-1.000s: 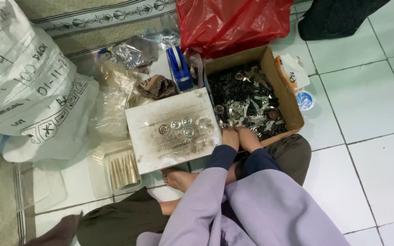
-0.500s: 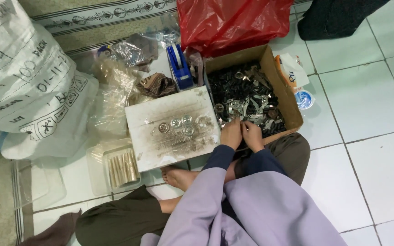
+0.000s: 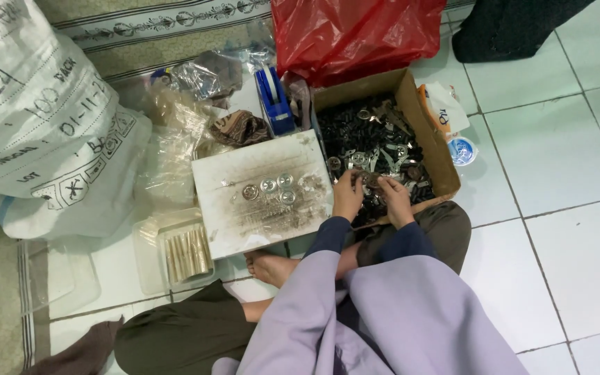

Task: Packing small metal buckles into plastic bags while sitting on the floor

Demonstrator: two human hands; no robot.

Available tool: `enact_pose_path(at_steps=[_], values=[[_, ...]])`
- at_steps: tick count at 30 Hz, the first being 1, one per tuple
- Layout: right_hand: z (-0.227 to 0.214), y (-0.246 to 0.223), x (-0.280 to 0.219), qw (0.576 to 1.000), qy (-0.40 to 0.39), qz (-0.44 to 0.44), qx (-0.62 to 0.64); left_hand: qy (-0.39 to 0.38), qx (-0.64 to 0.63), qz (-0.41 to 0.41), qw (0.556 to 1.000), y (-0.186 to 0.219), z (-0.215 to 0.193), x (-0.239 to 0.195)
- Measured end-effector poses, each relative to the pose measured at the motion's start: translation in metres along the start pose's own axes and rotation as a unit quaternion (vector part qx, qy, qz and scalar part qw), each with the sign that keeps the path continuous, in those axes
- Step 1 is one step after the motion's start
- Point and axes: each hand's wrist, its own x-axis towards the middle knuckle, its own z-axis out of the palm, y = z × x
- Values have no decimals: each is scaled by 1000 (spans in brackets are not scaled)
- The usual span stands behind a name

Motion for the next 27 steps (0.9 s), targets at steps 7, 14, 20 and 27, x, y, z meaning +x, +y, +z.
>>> enact_pose_path(at_steps=[7, 14, 20, 27], values=[[8, -11, -11, 997, -6, -52, -52, 47, -50, -3, 998, -14, 1, 0], [37, -46, -39, 908, -77, -239, -335, 93, -6, -21, 995, -9, -73, -39], [94, -52, -62, 812, -101, -407, -406, 164, 184, -42, 968, -59, -155, -65], [181, -19, -82, 727, -201, -445, -483, 214, 328, -10, 920, -107, -163, -61]])
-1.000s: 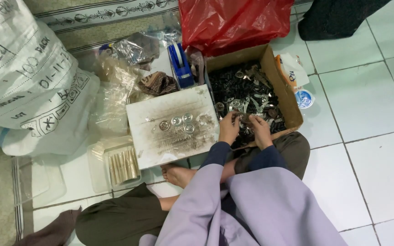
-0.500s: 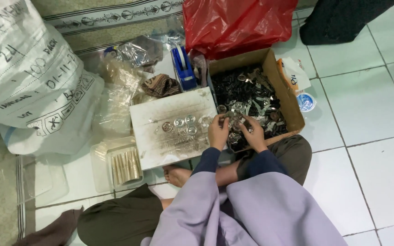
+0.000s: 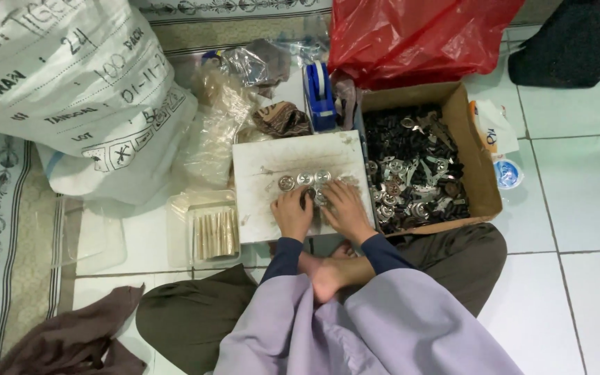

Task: Packing small metal buckles into plastic bags while sitting on the floor

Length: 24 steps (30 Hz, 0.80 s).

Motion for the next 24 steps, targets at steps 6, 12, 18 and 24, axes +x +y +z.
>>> enact_pose_path(at_steps=[6, 12, 18, 24], values=[[15, -2, 1, 999, -16, 40, -22, 124, 17, 57, 991, -16, 14, -9], [25, 5, -3, 998, -16, 42, -48, 138, 41, 114, 983, -5, 1, -8], [25, 3, -3, 997, -24, 58, -43, 144, 46, 102, 983, -5, 5, -10], [16, 20, -1, 941, -7, 170, 293, 162, 44, 94, 981, -13, 17, -7]])
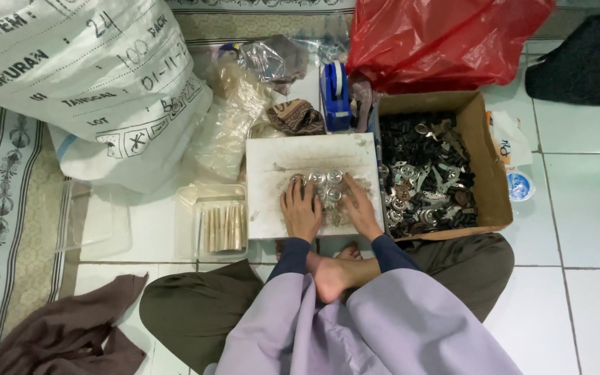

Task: Packing small metal buckles into plastic bags while sitting on the floor

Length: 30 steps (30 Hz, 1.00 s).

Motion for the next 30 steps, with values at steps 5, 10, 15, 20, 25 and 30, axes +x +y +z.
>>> enact_pose_path(at_steps=[5, 10, 15, 20, 25, 30], values=[[-46, -28, -2, 936, 55, 94, 334, 1, -114, -45, 992, 4, -3, 2], [-105, -20, -8, 958, 112, 113, 239, -63, -327, -78, 940, 83, 11, 26], [-134, 34, -14, 981, 24, 180, -70, -356, -368, 33, 858, 187, 56, 56], [-141, -13, -21, 980, -16, 158, -120, -374, -40, 164, 912, 201, 100, 20], [-136, 17, -27, 980, 19, 170, -103, -499, 367, 345, 705, 216, 67, 24], [-129, 39, -31, 979, 62, 170, -88, -468, 345, 334, 742, 209, 96, 8]])
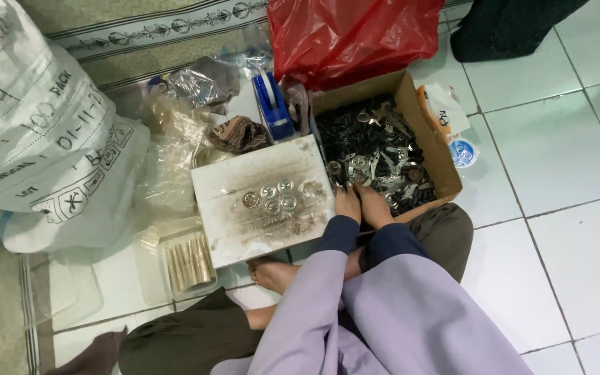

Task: Packing small metal buckles into plastic bags while sitting on the floor

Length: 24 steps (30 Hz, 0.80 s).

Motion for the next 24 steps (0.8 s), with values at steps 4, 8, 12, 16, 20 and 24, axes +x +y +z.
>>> enact_pose_path(at_steps=[4, 8, 12, 16, 20, 24], values=[[7, 22, 3, 1000, 15, 6, 7, 44, -20, -31, 998, 29, 49, 42], [15, 40, 9, 999, 34, 2, 18, 161, -98, -60, 980, 14, 35, 20], [20, 59, 16, 998, 58, -1, 31, 209, -113, -72, 969, 14, 35, 21], [24, 78, 25, 997, 72, -1, 41, 235, -128, -86, 960, 7, 25, 13], [16, 71, 23, 989, 90, 31, 115, 310, -238, -92, 916, -7, 11, -5], [1, 56, 17, 941, 80, 143, 297, 313, -444, -62, 837, -18, 5, -8]])
